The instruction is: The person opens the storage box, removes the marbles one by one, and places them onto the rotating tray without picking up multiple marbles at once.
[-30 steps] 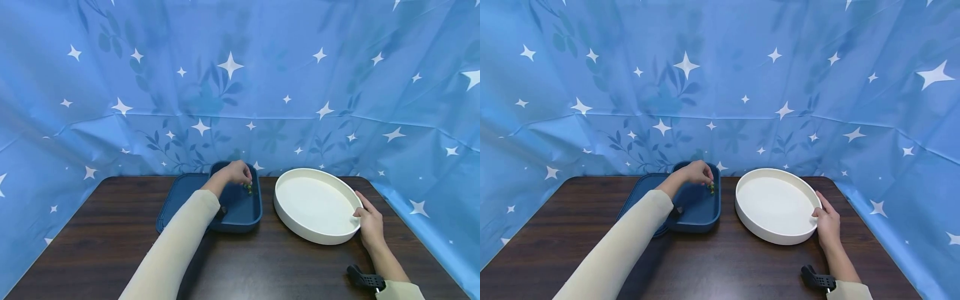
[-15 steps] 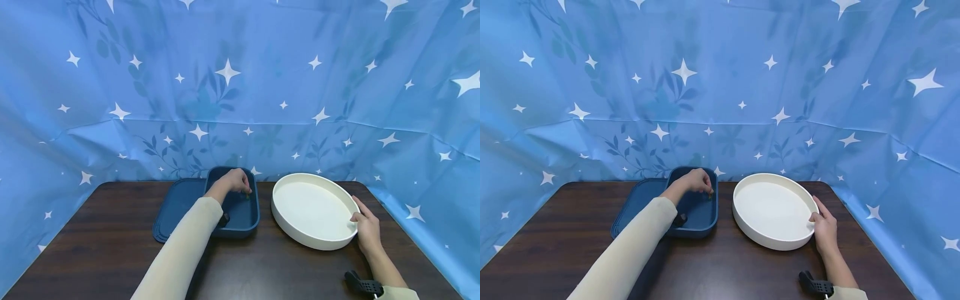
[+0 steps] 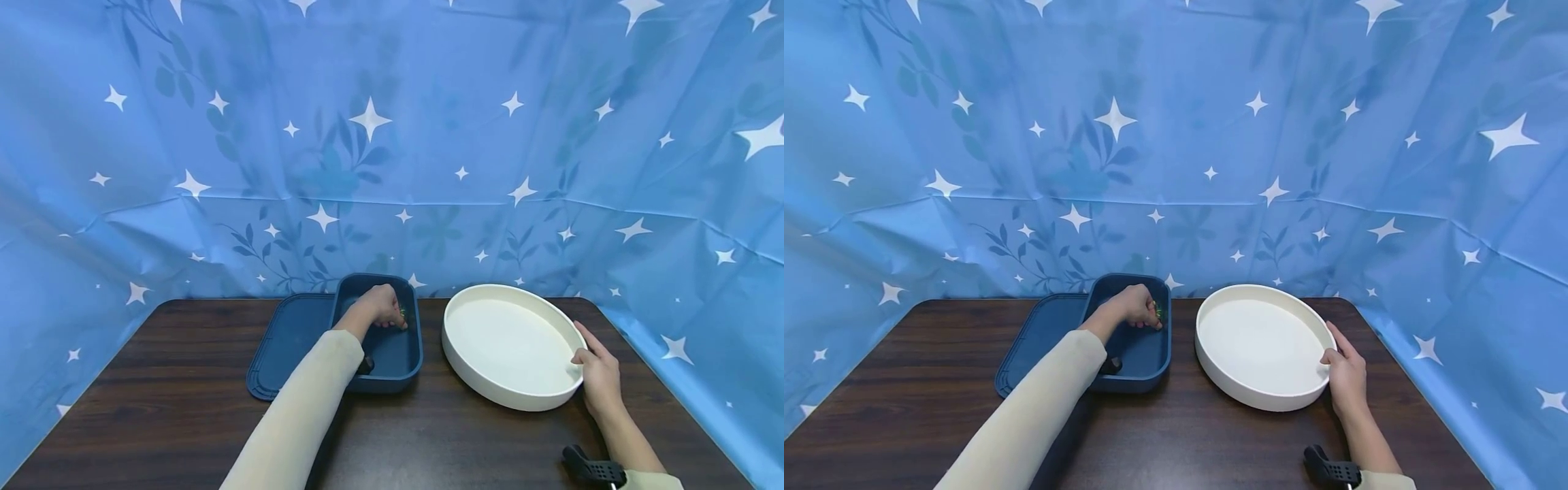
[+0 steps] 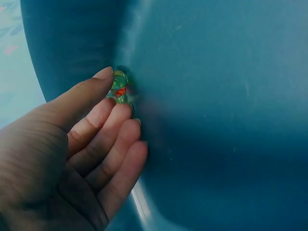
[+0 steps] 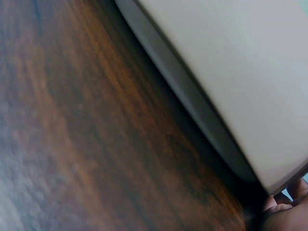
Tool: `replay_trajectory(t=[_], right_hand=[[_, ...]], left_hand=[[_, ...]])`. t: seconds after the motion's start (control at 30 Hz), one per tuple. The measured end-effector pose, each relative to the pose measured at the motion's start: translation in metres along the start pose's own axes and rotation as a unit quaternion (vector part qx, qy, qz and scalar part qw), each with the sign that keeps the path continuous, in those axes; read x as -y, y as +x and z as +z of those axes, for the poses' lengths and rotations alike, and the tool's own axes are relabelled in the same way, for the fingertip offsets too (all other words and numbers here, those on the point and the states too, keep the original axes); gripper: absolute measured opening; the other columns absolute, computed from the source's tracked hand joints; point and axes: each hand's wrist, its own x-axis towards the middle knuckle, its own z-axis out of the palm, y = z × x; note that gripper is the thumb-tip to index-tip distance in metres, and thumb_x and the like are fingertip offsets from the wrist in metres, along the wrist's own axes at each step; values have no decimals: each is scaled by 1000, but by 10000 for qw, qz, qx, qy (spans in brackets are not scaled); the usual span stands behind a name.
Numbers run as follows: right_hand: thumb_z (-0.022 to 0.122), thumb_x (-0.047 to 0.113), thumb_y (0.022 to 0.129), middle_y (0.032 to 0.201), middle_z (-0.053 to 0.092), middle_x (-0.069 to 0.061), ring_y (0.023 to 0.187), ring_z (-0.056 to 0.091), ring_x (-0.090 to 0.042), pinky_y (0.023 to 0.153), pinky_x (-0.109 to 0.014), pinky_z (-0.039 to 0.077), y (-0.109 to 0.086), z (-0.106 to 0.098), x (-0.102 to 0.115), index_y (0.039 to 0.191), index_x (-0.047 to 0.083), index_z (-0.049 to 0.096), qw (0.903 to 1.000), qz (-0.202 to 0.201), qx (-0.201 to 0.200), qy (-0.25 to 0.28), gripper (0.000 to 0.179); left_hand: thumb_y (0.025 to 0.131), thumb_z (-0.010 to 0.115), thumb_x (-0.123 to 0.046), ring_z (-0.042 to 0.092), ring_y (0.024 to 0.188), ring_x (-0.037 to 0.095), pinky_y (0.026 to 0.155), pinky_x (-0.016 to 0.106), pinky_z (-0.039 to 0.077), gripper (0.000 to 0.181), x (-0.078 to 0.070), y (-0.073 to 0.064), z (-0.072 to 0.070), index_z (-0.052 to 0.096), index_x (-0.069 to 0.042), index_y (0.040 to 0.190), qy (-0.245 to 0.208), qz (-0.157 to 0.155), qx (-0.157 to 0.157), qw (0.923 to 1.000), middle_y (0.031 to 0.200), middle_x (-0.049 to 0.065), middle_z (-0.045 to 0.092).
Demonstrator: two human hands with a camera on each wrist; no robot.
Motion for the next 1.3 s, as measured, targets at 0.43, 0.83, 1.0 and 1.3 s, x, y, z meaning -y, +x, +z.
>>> replay_trajectory(t=[0.43, 0.83, 1.0, 1.3], right_hand=[[32, -3, 92, 170, 13, -3, 157, 15, -29, 126, -49, 20, 1, -1, 1, 161, 19, 23, 10000, -15, -15, 18, 72], [33, -4, 91, 170, 14, -3, 157, 17, -28, 126, -46, 21, 1, 0, -3, 161, 19, 24, 10000, 49, -25, 10, 74], [33, -5, 91, 170, 14, -3, 157, 15, -27, 126, -48, 19, 1, 1, -4, 161, 18, 24, 9999, 100, 10, 51, 74], [32, -4, 91, 171, 13, -3, 157, 15, -28, 126, -49, 19, 0, -1, 1, 161, 18, 24, 10000, 67, -10, 39, 73]], left_hand=[[91, 75, -14, 68, 72, 18, 64, 26, 57, 11, -3, -2, -2, 77, -4, 87, -125, 150, 228, 9995, 84, 10, 75], [94, 72, -17, 71, 77, 22, 73, 32, 60, 17, -9, -1, -1, 76, -3, 86, 288, 97, 409, 9987, 85, 11, 75], [95, 71, -19, 68, 70, 19, 64, 28, 56, 19, -10, -2, -1, 76, -3, 85, 547, 34, 425, 9976, 77, 7, 71], [94, 71, -16, 64, 67, 18, 62, 28, 51, 15, -18, -6, -10, 77, -4, 87, 573, 161, 59, 9982, 82, 9, 74]])
